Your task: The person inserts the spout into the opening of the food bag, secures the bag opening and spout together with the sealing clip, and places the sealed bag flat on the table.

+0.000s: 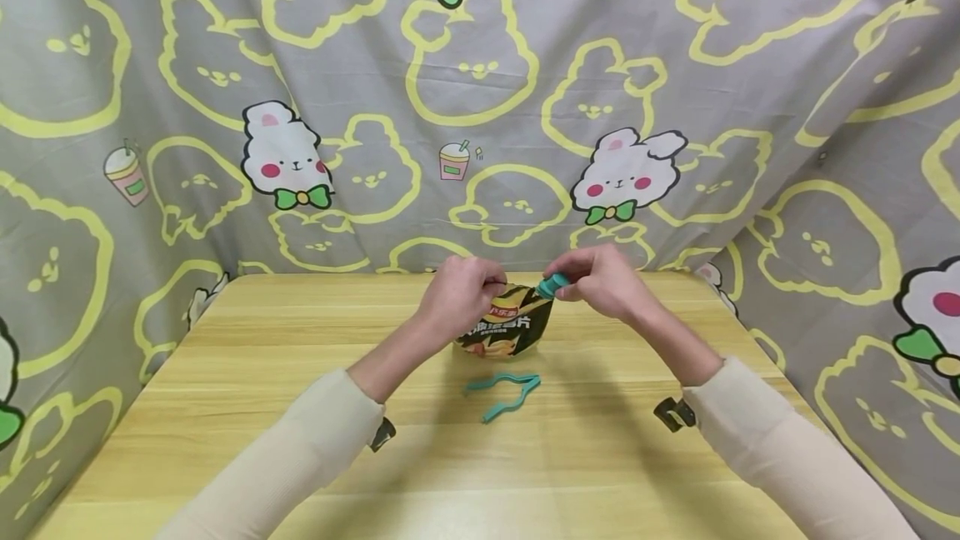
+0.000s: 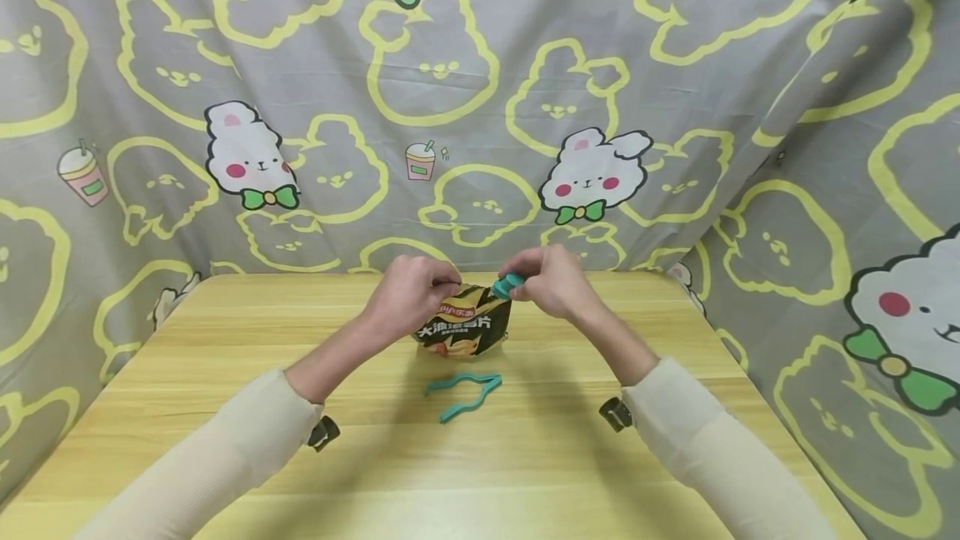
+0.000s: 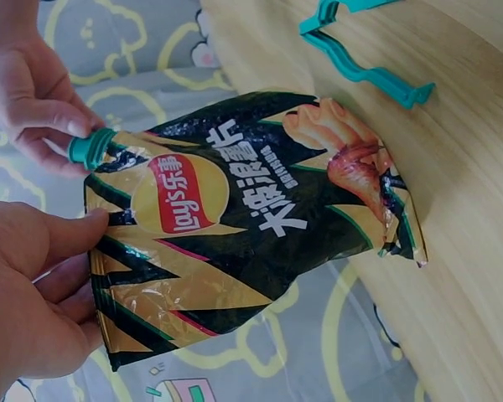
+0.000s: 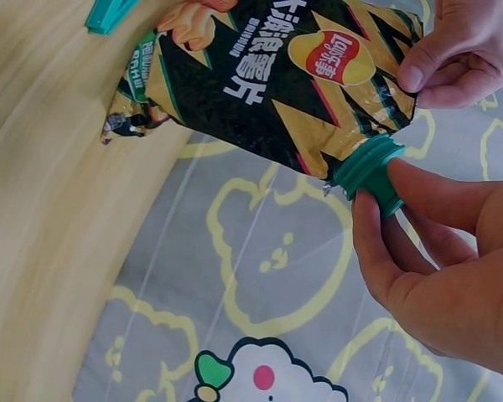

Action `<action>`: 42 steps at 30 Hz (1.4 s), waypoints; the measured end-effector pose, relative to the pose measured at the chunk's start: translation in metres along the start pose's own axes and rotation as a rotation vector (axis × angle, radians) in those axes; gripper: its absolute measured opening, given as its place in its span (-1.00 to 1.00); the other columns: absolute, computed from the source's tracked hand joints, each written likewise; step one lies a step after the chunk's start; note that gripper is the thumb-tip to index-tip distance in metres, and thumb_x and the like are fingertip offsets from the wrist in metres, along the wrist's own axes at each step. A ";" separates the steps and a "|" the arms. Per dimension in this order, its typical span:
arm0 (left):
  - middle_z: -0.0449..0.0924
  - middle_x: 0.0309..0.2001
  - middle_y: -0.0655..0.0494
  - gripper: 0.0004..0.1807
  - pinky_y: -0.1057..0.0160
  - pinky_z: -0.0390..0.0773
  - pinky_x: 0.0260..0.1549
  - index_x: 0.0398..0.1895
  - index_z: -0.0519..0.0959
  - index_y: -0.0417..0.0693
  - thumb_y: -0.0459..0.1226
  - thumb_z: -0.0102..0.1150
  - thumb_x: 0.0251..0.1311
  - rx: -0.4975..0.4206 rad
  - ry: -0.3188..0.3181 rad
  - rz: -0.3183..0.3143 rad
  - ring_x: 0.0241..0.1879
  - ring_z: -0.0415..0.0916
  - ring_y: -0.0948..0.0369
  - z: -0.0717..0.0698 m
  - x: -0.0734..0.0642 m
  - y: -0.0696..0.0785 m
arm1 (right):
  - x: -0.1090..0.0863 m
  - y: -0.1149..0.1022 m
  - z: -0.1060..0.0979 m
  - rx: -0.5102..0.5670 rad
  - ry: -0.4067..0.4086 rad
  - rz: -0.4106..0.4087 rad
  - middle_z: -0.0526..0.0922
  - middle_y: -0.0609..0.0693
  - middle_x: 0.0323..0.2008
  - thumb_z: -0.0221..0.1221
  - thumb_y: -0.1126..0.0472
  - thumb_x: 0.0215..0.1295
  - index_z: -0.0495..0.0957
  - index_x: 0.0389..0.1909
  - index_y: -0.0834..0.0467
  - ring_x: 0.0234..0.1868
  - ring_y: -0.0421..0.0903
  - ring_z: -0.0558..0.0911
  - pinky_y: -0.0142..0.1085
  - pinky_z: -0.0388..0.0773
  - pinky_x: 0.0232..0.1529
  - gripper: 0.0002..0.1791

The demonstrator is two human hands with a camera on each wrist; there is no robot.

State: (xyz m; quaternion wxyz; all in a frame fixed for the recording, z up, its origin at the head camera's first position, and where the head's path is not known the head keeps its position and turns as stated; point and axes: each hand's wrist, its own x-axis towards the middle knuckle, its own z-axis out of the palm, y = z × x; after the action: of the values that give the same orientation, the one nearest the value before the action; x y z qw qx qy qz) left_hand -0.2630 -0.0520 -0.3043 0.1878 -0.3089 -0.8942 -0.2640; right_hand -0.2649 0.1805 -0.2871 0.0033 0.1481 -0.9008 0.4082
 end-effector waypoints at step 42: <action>0.76 -0.40 0.11 -0.84 0.21 0.70 -0.28 -0.38 0.78 -0.10 -0.40 0.25 0.33 0.001 0.001 -0.035 -0.44 0.66 0.25 -0.002 0.001 -0.002 | -0.002 0.008 0.004 -0.043 -0.002 0.015 0.72 0.19 -0.02 0.34 0.43 0.12 0.60 0.17 0.26 0.00 0.09 0.68 -0.07 0.64 0.03 -0.48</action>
State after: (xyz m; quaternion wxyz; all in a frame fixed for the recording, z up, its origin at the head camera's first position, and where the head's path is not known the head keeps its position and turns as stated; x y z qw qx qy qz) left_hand -0.2649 -0.0539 -0.3033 0.1838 -0.2930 -0.8995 -0.2670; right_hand -0.2644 0.1833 -0.2957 0.0026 0.1419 -0.9105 0.3885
